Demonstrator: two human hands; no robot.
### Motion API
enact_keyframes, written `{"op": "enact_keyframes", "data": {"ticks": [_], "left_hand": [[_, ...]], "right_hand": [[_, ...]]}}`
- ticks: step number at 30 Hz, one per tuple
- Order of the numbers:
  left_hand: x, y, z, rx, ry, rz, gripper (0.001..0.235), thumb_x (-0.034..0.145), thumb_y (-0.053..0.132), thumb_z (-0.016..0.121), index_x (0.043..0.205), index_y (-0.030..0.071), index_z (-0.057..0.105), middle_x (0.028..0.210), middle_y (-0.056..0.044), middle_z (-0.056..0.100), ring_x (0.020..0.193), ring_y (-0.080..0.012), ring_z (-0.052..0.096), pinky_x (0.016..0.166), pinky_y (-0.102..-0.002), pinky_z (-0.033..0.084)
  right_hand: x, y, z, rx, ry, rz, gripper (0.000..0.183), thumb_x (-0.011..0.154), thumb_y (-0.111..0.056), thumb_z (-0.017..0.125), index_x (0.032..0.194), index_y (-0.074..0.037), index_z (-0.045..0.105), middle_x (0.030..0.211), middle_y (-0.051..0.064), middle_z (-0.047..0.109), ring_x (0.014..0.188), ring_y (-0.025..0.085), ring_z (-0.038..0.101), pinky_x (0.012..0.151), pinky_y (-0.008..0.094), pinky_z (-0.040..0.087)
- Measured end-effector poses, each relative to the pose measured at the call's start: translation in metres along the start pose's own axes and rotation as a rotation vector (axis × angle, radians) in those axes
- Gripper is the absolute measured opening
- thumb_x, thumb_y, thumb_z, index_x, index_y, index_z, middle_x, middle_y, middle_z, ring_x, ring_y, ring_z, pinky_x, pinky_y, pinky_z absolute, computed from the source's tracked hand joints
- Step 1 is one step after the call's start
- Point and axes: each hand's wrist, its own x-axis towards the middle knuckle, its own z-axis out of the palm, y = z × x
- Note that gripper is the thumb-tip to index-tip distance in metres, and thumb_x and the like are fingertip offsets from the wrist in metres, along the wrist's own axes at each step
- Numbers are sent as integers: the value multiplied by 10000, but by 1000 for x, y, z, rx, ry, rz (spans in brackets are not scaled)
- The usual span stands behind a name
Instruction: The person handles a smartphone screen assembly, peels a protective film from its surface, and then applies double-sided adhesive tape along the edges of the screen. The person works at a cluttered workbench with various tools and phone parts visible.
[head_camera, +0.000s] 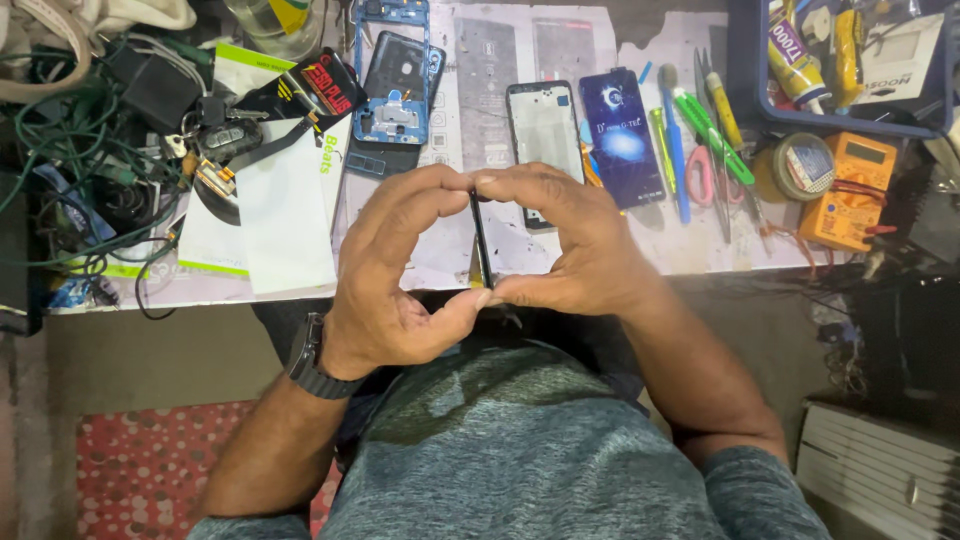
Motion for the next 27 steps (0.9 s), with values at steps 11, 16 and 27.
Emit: {"op": "enact_keyframes", "data": {"ticks": [11,16,27], "left_hand": [[8,2,7,1,37,5,703,772,140,849,1380,18,518,1363,-207,590,1256,-358,626,1099,-403,506],[14,-5,13,-17,99,-46,631,826,128,817,1369,13,518,1325,-171,585,1230,-299,639,1085,-358,533],[25,-35,16,-387,194,-258,459,987,92,749,1356,4,490,1385,-81,525,1175,-137,592,1083,-301,541]], "right_hand": [[-4,3,-2,39,3,37,799,803,-210,904,1478,-43,512,1477,143,611,1345,260,638,1148,373,521],[-11,13,0,87,-38,147,895,801,-151,891,1549,-9,421,1520,163,563,1427,267,570,1218,404,461],[-1,52,8,399,-134,259,932,817,-91,894,1578,9,366,1574,173,494,1449,289,529,1241,440,434]]}}
